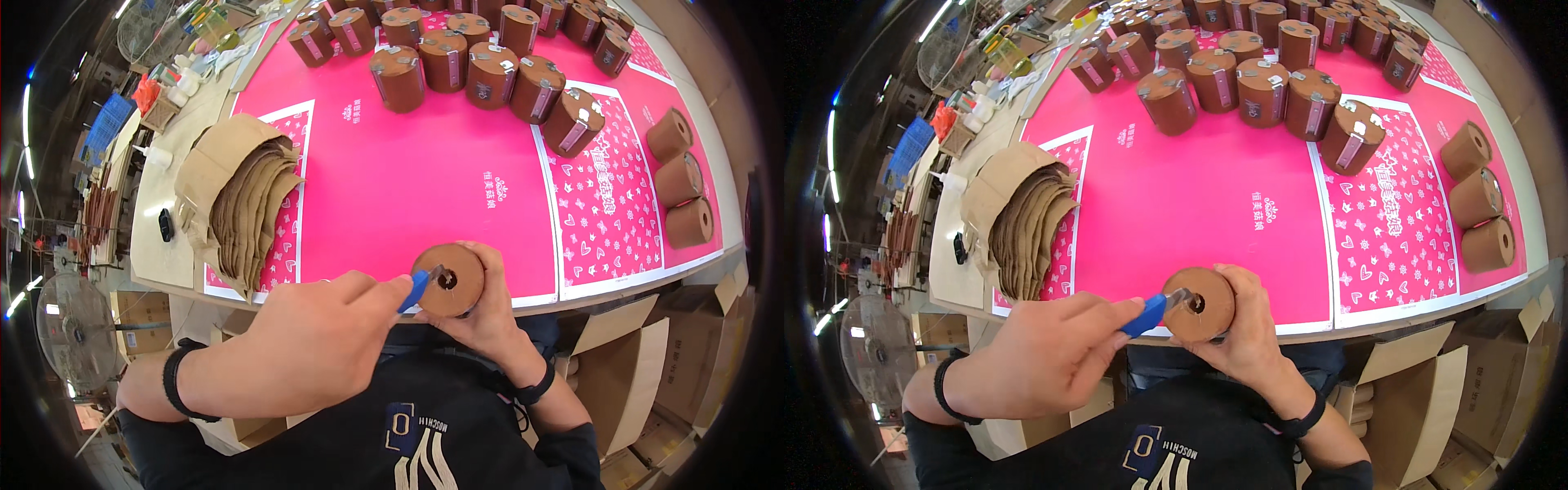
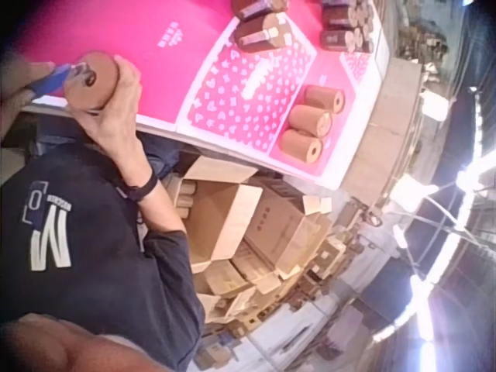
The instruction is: The person removes cardboard from cylindrical objects using a utility knife, then uses the knife to carve a hole into the center of each cylinder before placing it on a pink surface.
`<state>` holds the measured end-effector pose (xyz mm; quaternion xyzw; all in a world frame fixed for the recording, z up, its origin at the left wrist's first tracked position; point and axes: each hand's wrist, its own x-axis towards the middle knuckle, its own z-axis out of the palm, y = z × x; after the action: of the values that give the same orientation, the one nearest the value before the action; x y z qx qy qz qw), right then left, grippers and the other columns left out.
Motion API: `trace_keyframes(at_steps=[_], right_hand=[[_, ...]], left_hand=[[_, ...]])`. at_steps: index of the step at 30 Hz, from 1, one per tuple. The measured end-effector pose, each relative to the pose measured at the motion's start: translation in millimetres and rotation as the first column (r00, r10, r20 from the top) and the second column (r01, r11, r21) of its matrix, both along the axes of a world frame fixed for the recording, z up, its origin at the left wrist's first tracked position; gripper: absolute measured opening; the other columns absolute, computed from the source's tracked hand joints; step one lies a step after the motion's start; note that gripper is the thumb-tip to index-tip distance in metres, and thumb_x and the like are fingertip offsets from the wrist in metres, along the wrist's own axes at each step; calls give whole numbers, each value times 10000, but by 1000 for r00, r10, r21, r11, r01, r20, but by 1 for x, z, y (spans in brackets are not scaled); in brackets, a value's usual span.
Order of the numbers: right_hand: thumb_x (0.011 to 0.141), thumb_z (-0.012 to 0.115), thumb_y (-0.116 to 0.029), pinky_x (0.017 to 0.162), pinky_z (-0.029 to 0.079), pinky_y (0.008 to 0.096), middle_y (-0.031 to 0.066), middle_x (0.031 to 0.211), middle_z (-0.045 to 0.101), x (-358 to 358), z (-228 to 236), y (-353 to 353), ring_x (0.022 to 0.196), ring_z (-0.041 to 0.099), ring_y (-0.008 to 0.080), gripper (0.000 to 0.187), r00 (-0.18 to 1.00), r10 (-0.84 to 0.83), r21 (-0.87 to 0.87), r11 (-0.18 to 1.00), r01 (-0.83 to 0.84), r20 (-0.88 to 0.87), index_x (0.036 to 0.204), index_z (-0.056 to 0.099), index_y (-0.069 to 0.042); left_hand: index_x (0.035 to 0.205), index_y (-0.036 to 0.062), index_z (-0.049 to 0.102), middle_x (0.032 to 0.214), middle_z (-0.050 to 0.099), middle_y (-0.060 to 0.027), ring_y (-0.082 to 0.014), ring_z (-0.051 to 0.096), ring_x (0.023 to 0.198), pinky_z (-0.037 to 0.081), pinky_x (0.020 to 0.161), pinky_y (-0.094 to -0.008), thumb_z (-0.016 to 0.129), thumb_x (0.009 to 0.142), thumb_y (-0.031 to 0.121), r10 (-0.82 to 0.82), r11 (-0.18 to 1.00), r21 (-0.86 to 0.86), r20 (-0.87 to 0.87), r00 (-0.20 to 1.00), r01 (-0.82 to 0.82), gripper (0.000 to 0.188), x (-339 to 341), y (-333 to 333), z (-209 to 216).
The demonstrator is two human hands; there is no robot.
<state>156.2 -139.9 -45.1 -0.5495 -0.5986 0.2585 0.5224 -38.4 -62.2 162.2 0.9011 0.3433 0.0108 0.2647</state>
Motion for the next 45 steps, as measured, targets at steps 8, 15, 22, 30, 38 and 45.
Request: trace_keyframes(at_steps=[8,15,22,30,38,45], right_hand=[[605,1016,-222,999,495,456,200,1321,551,-1,3,1,1189,591,381,1046,1000,-8,1,1000,8,-9,1427,405,-11],[613,1010,-221,998,488,460,197,1318,565,-4,5,-1,1192,584,382,1049,998,-48,18,999,47,51,1440,398,-13],[641,999,-203,1023,487,463,192,1343,545,6,6,-5,1188,586,374,1031,1000,-5,-7,1000,5,28,1454,391,-25],[658,975,-174,1041,479,447,193,1342,517,18,11,-7,1245,537,355,1048,998,30,-53,998,-34,-63,1495,361,-26],[801,868,-460,1102,455,442,170,1471,503,35,15,-9,1341,541,310,1030,946,20,-328,935,-132,-323,1559,325,-22],[966,361,-808,874,591,479,180,1302,652,41,47,14,1091,688,339,903,130,-179,-215,898,-383,-975,1494,473,-84]], left_hand=[[1244,-32,643,883,665,-111,-274,683,705,547,575,-368,690,865,62,-188,958,185,-173,967,219,393,10,-2,-5],[1250,-24,663,874,684,-144,-310,693,725,553,593,-364,676,892,65,-180,979,56,-203,962,195,368,17,13,-9],[1323,7,658,988,728,-38,-41,590,678,476,604,-193,629,1015,87,340,602,-772,15,940,-205,320,-9,48,-7],[1325,14,670,1031,628,-30,-75,610,823,524,761,-236,563,986,-29,587,689,-663,274,762,-292,358,-41,42,-48],[1191,60,730,1088,530,-76,-159,549,1007,445,864,-274,585,910,-76,413,897,-330,389,824,-294,344,-25,15,-125],[1273,78,700,1076,507,-83,-168,568,987,470,839,-291,572,917,-91,486,850,-434,426,763,-298,414,-13,10,-127]])
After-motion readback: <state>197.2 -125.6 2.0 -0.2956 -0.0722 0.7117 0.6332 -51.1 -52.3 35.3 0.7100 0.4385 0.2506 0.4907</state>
